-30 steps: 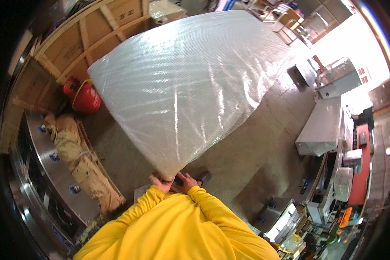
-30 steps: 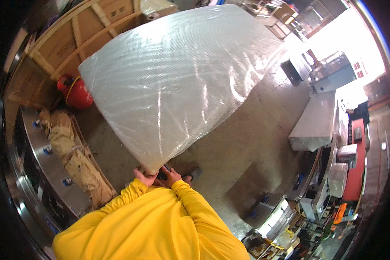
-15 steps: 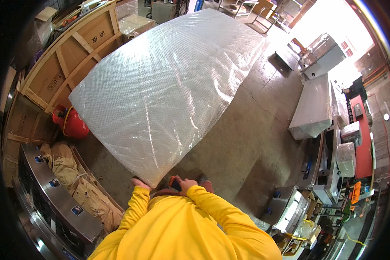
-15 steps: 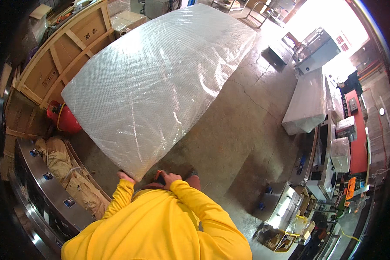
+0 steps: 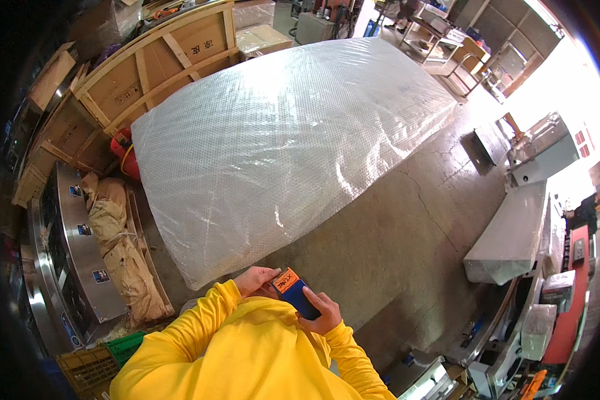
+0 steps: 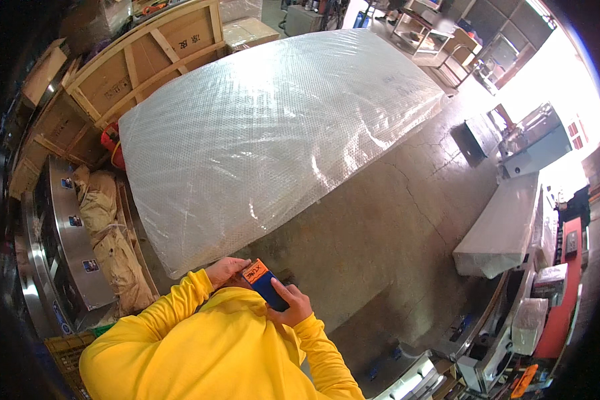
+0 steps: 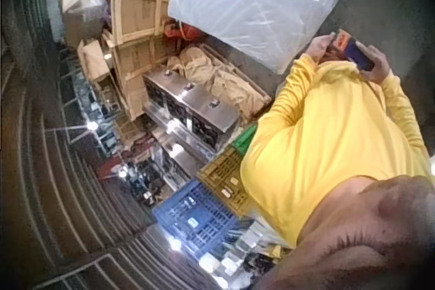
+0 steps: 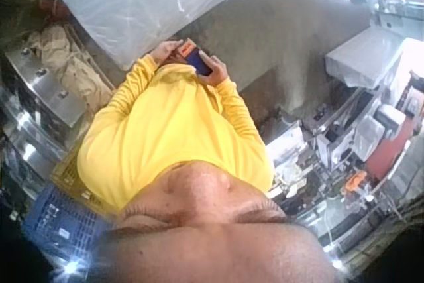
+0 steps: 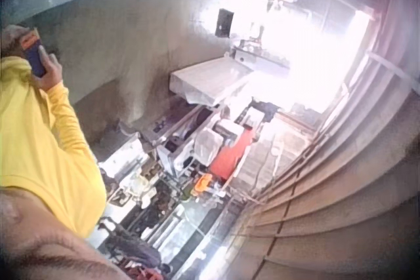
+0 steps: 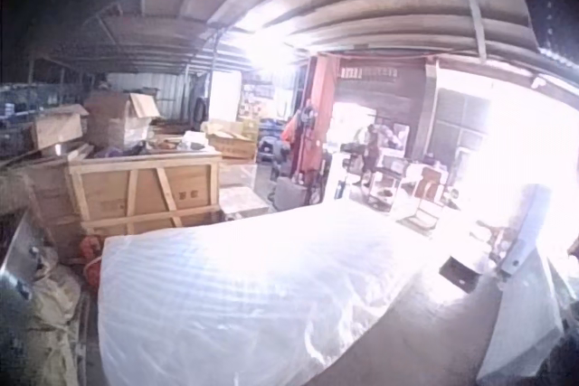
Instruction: The person wraps a large rectangular item with bubble wrap and secures it with packing tape. They rotate the item to cover all sides, apply tape along the edges, and write dimensions on the wrapped surface with a marker.
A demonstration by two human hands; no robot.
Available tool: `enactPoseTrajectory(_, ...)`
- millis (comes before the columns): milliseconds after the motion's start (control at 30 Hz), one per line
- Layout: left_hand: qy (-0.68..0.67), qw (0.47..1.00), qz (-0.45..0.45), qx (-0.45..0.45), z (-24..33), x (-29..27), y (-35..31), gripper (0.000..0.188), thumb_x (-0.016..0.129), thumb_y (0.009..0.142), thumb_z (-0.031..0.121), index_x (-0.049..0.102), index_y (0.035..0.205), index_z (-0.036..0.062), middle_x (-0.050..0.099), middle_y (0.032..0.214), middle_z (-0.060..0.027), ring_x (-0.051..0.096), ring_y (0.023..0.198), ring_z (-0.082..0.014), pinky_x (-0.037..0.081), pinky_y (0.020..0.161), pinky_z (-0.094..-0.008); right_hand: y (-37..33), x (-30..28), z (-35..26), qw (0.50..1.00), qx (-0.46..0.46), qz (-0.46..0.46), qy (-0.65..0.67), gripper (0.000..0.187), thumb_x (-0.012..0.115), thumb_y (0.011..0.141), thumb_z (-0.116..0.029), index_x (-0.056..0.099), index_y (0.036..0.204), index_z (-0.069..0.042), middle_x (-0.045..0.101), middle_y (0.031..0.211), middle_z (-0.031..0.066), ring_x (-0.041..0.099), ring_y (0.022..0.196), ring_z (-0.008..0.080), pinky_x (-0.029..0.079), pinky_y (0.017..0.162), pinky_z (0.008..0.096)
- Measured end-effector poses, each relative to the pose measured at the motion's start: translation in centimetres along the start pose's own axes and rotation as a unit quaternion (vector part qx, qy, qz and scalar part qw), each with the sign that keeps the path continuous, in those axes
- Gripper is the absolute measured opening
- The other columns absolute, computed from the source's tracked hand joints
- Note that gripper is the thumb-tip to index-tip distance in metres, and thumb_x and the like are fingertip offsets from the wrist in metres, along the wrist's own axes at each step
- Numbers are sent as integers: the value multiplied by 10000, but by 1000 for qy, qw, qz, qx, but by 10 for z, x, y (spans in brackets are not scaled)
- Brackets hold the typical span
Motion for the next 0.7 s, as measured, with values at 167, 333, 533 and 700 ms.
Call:
enactPoseTrajectory(167,79,987,72,118,9,11,25,206,606,1028,191,683,1062,3,713,940,-47,664,811,-123,554,749,-266,13,-35,20,999,-37,-28,-2,798,856,681,-270,582,1430,-237,640,896,134,666,721,316,577,659,399)
enactPoseTrajectory(333,346,872,230,259,56,24,32,198,628,995,162,725,972,-8,739,875,-70,666,783,-127,536,713,-297,32,-40,36,999,-44,-15,-28,796,841,700,-279,560,1445,-269,620,902,142,661,718,329,577,657,400)
enactPoseTrajectory(533,500,682,447,292,181,-28,45,193,733,866,313,787,892,129,742,931,-109,705,899,-293,497,859,-500,75,-8,87,994,29,-36,-100,807,799,733,-335,496,1481,-310,609,936,167,662,770,394,572,692,476)
enactPoseTrajectory(700,534,455,623,346,195,-44,45,357,758,850,346,689,1130,136,644,1106,-69,594,1088,-302,454,904,-506,91,25,139,968,126,-145,-160,781,757,783,-477,449,1495,-388,631,1011,196,683,835,423,581,716,509)
Point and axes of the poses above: each hand's wrist, its own y-axis towards the middle knuckle, its own x-axis out of the palm, z = x × y, the point moved 6 cm from there along y, towards the middle knuckle
